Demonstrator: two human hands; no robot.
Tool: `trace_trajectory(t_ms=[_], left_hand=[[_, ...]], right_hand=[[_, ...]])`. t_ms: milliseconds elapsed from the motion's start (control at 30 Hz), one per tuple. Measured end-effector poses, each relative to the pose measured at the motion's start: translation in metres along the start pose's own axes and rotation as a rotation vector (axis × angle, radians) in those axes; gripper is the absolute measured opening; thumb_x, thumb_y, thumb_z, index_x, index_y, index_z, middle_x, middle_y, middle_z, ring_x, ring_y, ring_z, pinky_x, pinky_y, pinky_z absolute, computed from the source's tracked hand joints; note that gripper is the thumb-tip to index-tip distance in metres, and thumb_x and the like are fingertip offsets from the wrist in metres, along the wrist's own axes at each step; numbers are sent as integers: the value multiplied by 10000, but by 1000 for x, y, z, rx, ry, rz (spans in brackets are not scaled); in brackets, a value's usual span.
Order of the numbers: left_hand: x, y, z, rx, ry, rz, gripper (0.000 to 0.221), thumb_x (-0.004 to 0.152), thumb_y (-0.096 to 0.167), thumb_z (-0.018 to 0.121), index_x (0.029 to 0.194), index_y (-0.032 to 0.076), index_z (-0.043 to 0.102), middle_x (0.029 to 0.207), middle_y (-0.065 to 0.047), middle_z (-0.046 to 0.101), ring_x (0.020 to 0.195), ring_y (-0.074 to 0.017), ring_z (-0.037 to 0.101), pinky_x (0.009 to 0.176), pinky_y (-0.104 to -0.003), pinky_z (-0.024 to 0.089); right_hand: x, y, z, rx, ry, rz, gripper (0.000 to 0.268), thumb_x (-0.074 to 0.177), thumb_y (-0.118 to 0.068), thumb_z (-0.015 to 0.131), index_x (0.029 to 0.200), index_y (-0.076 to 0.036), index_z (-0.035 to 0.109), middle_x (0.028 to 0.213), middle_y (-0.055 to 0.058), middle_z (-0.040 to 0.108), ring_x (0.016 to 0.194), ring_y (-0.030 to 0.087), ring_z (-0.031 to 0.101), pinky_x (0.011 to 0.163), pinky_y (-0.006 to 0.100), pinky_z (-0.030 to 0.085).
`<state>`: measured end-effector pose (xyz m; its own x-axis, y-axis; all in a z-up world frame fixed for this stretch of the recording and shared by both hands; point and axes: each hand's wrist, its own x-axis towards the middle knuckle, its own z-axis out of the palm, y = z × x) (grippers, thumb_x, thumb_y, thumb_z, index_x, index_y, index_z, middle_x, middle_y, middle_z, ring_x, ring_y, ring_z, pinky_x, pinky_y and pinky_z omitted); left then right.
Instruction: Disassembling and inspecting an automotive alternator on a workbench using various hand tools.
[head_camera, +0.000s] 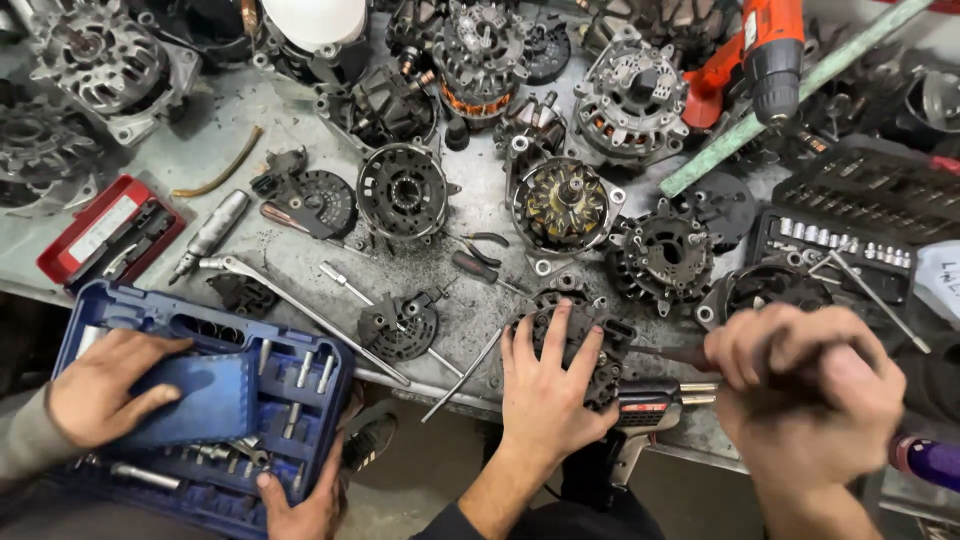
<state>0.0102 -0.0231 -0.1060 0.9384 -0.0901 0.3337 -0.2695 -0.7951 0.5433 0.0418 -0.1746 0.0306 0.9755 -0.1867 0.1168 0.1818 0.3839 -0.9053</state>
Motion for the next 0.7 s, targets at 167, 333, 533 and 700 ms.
trace_trajectory(t_ms=[167, 333, 533, 700], left_hand=[[-1, 4, -1, 34, -1, -30, 933, 593, 439, 880, 1421, 120, 589, 1567, -228, 401, 1271, -541, 445, 1067, -732, 326], [-2, 3, 1, 31, -7, -20, 904, 626, 459, 880, 1412, 113, 597, 1562, -200, 416, 1235, -535, 470, 1030, -732, 352], [1, 2, 0, 38, 9, 14, 835, 663, 502, 855, 1383, 136, 642, 1551, -175, 448, 1203, -504, 491, 1048, -701, 350], [-3, 1, 1, 32, 0, -12, 831, 657, 502, 848, 1380, 145, 650, 1565, -170, 434, 1226, -499, 481, 1044, -700, 352]], right_hand=[[-1, 12, 13, -35, 8, -96, 121, 955, -183, 458, 891, -97, 515, 793, 71, 531, 677, 159, 497, 688, 321, 488], [14, 3, 18, 4, -307, -82, 156, 834, -159, 476, 742, -60, 554, 592, 118, 577, 493, 184, 463, 578, 362, 413], [59, -2, 26, 106, -1234, 98, 521, 1078, -344, 477, 630, -77, 485, 521, 76, 518, 383, 266, 430, 482, 399, 368], [46, -9, 17, -107, -1009, 68, 417, 1020, -351, 548, 721, -69, 614, 741, 163, 697, 645, 296, 645, 642, 433, 574]])
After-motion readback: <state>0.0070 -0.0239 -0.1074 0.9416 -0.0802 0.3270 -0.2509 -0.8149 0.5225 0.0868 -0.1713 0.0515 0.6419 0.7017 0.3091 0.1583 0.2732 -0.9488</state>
